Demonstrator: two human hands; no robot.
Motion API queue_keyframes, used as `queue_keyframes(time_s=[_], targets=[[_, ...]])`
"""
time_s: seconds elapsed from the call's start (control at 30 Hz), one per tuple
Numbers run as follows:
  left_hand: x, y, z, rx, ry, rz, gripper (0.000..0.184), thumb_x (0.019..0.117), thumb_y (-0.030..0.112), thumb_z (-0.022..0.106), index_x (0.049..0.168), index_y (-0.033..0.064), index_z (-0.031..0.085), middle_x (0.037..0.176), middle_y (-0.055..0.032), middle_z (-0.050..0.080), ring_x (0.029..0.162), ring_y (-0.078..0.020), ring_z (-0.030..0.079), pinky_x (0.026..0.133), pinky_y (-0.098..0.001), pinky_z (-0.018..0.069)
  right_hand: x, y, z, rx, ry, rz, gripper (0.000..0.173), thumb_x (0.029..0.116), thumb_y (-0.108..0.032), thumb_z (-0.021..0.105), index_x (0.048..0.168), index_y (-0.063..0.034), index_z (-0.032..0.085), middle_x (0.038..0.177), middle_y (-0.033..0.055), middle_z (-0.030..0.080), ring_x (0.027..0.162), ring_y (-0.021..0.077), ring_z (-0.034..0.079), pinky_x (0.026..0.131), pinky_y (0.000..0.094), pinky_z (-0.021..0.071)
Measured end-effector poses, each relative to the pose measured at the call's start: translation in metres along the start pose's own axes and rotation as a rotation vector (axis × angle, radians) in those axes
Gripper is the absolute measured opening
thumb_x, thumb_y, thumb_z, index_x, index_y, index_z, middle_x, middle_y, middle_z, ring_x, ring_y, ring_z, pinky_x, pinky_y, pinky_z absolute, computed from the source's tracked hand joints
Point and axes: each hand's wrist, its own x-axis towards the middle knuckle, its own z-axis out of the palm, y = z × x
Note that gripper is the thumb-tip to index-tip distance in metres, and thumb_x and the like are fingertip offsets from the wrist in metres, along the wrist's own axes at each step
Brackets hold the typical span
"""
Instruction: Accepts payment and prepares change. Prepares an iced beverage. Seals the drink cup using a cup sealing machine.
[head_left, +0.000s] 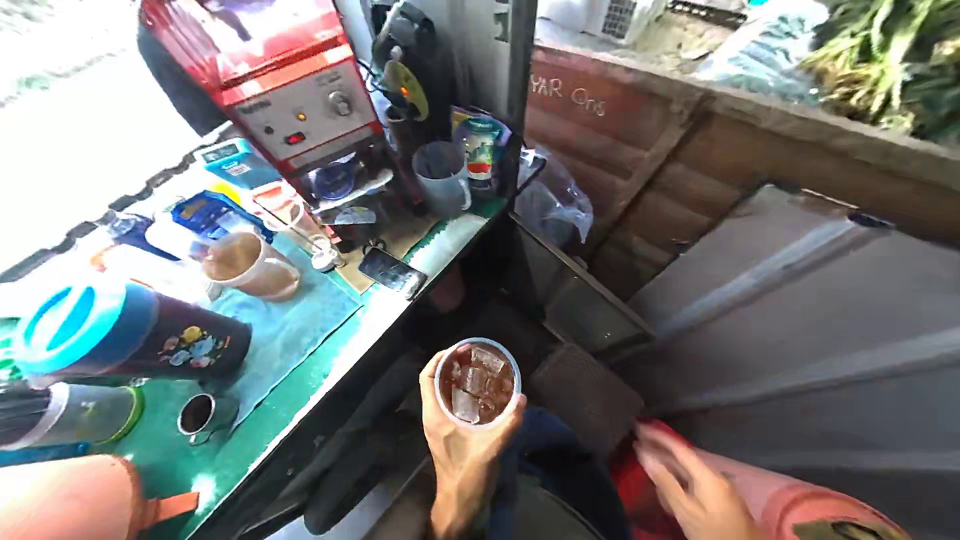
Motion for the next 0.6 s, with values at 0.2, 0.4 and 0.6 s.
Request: queue_keyframes(time_s=[0.2, 0.4, 0.6], targets=[[0.013, -0.006, 0.003, 0.101, 0.258, 0.029, 0.1, 0.0571, 0.024, 0.096, 0.136, -0.0113, 0.046, 0.131, -0.0161, 0.061, 0.122, -0.0109, 0.06, 0.103, -0.0231, 0.0521, 0.244, -0.233, 0.063, 0.261, -0.208, -0.571, 0.035, 0.1, -0.026, 0.063, 0.13, -0.0082, 0.066, 0.123, 0.0053, 0.072, 0.109, 0.0127, 0.07, 0.091, 0.0363, 0.0613], [0.047, -0.002, 0.01, 0.114, 0.512, 0.026, 0.1, 0.0582, 0.019, 0.096, 0.136, -0.0093, 0.041, 0.133, -0.0103, 0.06, 0.125, -0.0083, 0.057, 0.107, -0.0251, 0.0499, 0.426, -0.268, 0.2, 0.599, -0.533, -0.027, 0.071, 0.095, -0.026, 0.072, 0.154, -0.0081, 0.037, 0.133, 0.0202, 0.063, 0.116, 0.0329, 0.065, 0.092, 0.0516, 0.0565], [0.106, -0.026, 0.025, 0.16, 0.882, 0.019, 0.102, 0.0604, 0.022, 0.094, 0.14, -0.0098, 0.038, 0.135, -0.0099, 0.058, 0.124, -0.0096, 0.057, 0.106, -0.0273, 0.0501, 0.498, -0.283, 0.248, 0.717, -0.636, -0.229, 0.049, 0.0935, -0.017, 0.076, 0.135, 0.0004, 0.057, 0.127, 0.0161, 0.067, 0.118, 0.0214, 0.064, 0.102, 0.0406, 0.0546]])
